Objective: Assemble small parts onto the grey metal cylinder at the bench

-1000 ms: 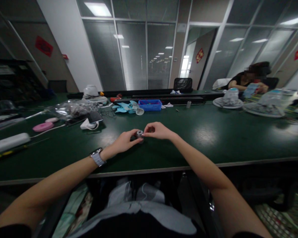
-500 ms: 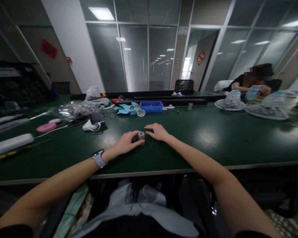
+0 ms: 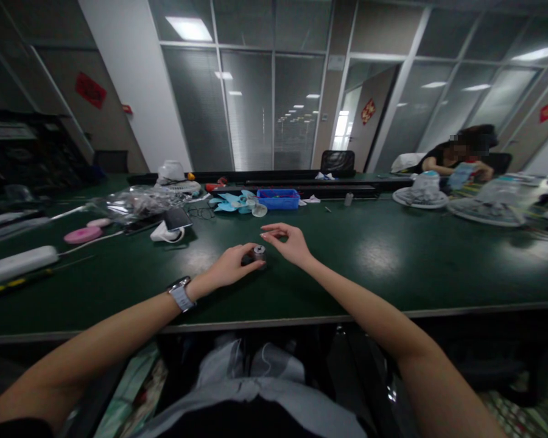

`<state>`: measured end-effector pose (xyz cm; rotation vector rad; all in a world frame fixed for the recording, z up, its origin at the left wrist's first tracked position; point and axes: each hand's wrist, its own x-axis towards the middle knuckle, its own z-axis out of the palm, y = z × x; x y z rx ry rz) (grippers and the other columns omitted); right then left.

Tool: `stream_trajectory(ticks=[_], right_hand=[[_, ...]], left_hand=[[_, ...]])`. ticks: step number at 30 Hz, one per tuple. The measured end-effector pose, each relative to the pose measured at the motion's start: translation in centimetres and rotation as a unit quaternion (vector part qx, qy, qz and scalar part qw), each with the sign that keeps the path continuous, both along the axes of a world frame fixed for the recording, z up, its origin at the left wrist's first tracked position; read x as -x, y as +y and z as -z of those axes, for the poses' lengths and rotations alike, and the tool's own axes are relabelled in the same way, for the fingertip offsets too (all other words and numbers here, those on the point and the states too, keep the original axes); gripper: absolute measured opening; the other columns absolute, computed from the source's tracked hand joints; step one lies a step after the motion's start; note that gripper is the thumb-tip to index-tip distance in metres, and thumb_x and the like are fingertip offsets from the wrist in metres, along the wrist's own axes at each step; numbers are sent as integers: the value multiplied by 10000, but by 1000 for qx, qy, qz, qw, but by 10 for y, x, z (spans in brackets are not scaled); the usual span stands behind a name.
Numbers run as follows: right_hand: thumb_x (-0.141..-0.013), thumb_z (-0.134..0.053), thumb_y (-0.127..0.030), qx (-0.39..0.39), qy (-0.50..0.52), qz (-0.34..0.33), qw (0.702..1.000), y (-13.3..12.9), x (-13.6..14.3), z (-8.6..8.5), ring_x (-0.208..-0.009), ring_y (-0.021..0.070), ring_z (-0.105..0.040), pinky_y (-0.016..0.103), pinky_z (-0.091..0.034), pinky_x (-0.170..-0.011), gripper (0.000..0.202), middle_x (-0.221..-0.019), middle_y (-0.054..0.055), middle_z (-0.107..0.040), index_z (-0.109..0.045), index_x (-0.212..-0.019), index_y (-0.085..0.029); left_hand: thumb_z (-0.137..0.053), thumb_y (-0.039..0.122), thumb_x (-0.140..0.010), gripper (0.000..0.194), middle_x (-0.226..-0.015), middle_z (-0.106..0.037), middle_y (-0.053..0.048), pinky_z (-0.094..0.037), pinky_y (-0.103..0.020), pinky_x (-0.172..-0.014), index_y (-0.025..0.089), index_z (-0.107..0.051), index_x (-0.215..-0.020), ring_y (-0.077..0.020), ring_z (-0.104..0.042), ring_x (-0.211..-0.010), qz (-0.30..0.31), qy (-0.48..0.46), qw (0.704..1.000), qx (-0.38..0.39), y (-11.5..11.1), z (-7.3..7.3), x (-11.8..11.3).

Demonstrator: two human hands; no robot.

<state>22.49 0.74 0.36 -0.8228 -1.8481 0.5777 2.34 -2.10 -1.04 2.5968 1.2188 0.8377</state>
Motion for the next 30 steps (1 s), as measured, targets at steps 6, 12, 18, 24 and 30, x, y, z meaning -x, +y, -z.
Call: stream_trajectory(ticks=[6, 12, 18, 24, 30], right_hand=[[-802, -655, -345, -13, -18, -48, 999, -16, 8, 1, -879, 190, -695, 342, -534, -843, 284, -955, 64, -732, -679, -1038, -187], [-803, -654, -312, -40, 5, -15, 999, -11, 13, 7, -818, 173, -686, 311, -546, -775, 149, -854, 49, -721, -681, -855, -175], [-806, -655, -293, -29, 30, -35, 999, -10, 14, 11, -821, 174, -691, 309, -549, -768, 132, -867, 55, -720, -670, -858, -173], [-789, -674, -289, -10, 22, -41, 999, -12, 15, 9, -797, 167, -689, 303, -546, -759, 140, -841, 49, -714, -670, -857, -166], [-749, -715, -312, 8, 13, -40, 999, -15, 13, 4, -772, 165, -680, 304, -543, -744, 203, -827, 55, -710, -667, -869, -156]], left_hand=[[-544, 494, -860, 421, -947, -677, -64, -481, -315, -749, 198, -574, -1157, -209, -628, -841, 9, -4, 1000, 4, 1, 0, 0], [-545, 509, -854, 448, -974, -672, -73, -478, -328, -773, 185, -567, -1162, -222, -618, -872, 9, -4, 1000, 14, 2, 1, 0], [-547, 505, -855, 460, -990, -668, -75, -477, -323, -775, 189, -555, -1190, -222, -616, -883, 8, -8, 1000, 11, 3, 3, 0], [-545, 509, -855, 425, -946, -667, -73, -475, -312, -739, 180, -585, -1119, -212, -613, -841, 6, -6, 1000, 10, 3, 4, 0], [-543, 509, -857, 409, -933, -667, -68, -476, -311, -749, 187, -587, -1105, -209, -615, -844, 10, -5, 1000, 13, 2, 2, 1]])
